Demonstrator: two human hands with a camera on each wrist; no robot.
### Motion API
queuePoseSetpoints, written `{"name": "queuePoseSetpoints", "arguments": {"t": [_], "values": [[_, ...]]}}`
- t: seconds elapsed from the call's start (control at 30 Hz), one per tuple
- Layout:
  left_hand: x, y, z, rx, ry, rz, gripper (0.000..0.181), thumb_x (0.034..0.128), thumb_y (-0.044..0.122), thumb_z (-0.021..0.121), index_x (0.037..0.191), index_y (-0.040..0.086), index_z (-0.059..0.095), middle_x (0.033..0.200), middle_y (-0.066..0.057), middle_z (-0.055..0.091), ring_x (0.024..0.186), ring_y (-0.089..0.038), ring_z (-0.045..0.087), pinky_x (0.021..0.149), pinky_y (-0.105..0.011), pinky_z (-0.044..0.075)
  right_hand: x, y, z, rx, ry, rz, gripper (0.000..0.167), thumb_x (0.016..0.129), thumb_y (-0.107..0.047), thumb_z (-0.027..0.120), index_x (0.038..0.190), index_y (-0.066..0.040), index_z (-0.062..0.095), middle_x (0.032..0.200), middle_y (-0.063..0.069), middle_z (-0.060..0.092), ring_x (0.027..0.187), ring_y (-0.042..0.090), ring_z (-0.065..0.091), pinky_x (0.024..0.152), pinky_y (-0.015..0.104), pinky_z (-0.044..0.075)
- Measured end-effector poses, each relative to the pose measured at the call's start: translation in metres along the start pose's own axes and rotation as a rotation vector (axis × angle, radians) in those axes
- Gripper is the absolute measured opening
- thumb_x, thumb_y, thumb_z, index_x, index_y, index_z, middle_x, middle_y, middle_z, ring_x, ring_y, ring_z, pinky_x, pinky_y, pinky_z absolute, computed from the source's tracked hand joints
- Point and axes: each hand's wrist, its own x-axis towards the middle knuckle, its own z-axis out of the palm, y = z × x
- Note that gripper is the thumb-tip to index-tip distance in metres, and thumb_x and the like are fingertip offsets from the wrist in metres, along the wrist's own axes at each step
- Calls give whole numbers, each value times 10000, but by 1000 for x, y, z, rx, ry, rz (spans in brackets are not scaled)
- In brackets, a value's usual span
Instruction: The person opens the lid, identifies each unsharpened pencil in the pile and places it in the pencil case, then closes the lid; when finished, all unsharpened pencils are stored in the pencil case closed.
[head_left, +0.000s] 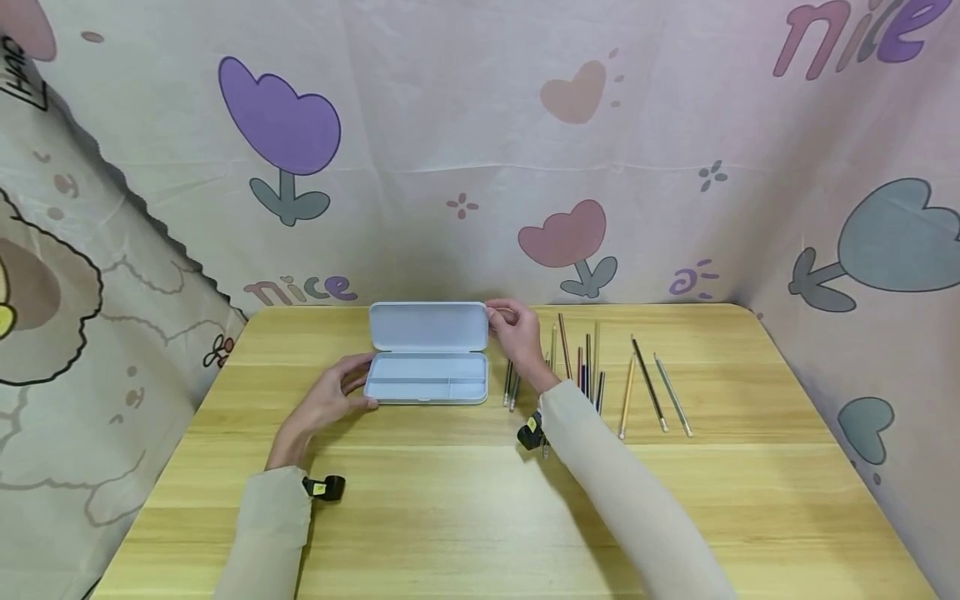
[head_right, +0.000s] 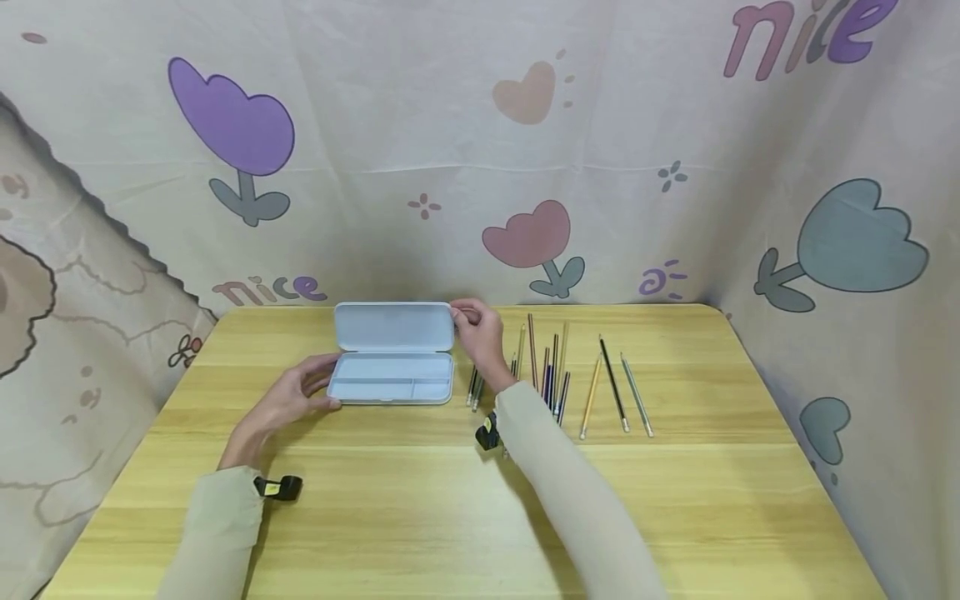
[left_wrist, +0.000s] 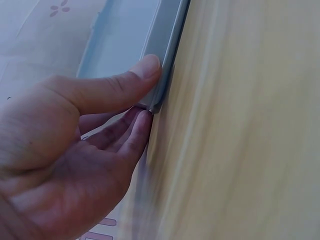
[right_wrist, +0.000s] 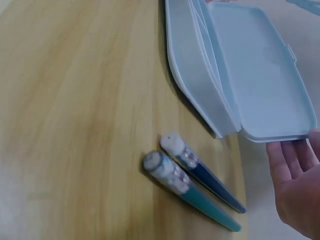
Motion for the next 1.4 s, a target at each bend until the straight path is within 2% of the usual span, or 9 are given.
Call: {"name": "queuePoseSetpoints", "arguments": {"t": [0.2, 0.3, 0.53, 0.77, 1.03, 1.27, 1.4], "values": [[1, -1, 1, -3, -2, 6, 823, 844, -142, 740, 1549, -82, 320, 1533, -320, 365, 1401, -515, 390, 1135, -374, 435, 2, 7, 2, 16, 30, 118, 199, 999, -14, 639, 1177, -22, 729, 1087, 195, 751, 946, 295, 745, 818, 412, 653], [1, -2, 1, -4, -2, 3, 822, 848, -147, 734, 1551, -85, 313, 1534, -323, 360, 1406, -517, 382, 1137, -386, 431, 3, 9, 4, 11, 32, 153, 233, 999, 3, 625, 1206, -39, 723, 1073, 201, 747, 933, 288, 741, 806, 392, 657], [-1, -2, -1, -18, 7, -12, 829, 838, -156, 741, 1548, -87, 318, 1531, -321, 366, 1413, -507, 381, 1147, -396, 421, 4, 12, 6, -76, 21, 203, 286, 1004, -19, 627, 1268, -87, 715, 1100, 181, 734, 943, 264, 715, 861, 439, 642], [-4, -2, -1, -22, 18, -20, 847, 822, -159, 752, 1549, -81, 324, 1530, -318, 364, 1405, -511, 389, 1136, -380, 432, 4, 14, 7, -98, -1, 215, 301, 1011, -21, 619, 1291, -83, 710, 1106, 194, 731, 929, 244, 707, 832, 413, 651], [-1, -3, 0, -24, -9, -1, 840, 854, -118, 745, 1568, -55, 308, 1550, -325, 367, 1412, -515, 378, 1152, -435, 420, 5, 16, 5, -112, 22, 214, 283, 1007, -35, 636, 1268, -95, 726, 1081, 177, 737, 879, 215, 699, 773, 378, 658], [-2, -4, 2, -3, 2, -16, 847, 841, -118, 752, 1566, -46, 320, 1522, -318, 407, 1395, -511, 404, 1117, -347, 460, 5, 16, 6, -118, 0, 213, 294, 1013, -41, 630, 1288, -101, 715, 1098, 184, 726, 932, 247, 700, 786, 366, 657], [1, -2, 2, 2, 4, -13, 852, 832, -117, 761, 1564, -40, 332, 1526, -308, 409, 1398, -503, 406, 1136, -395, 444, 4, 13, 4, -133, -3, 207, 318, 1011, -44, 633, 1311, -122, 703, 1106, 170, 706, 966, 257, 686, 828, 378, 650]]}}
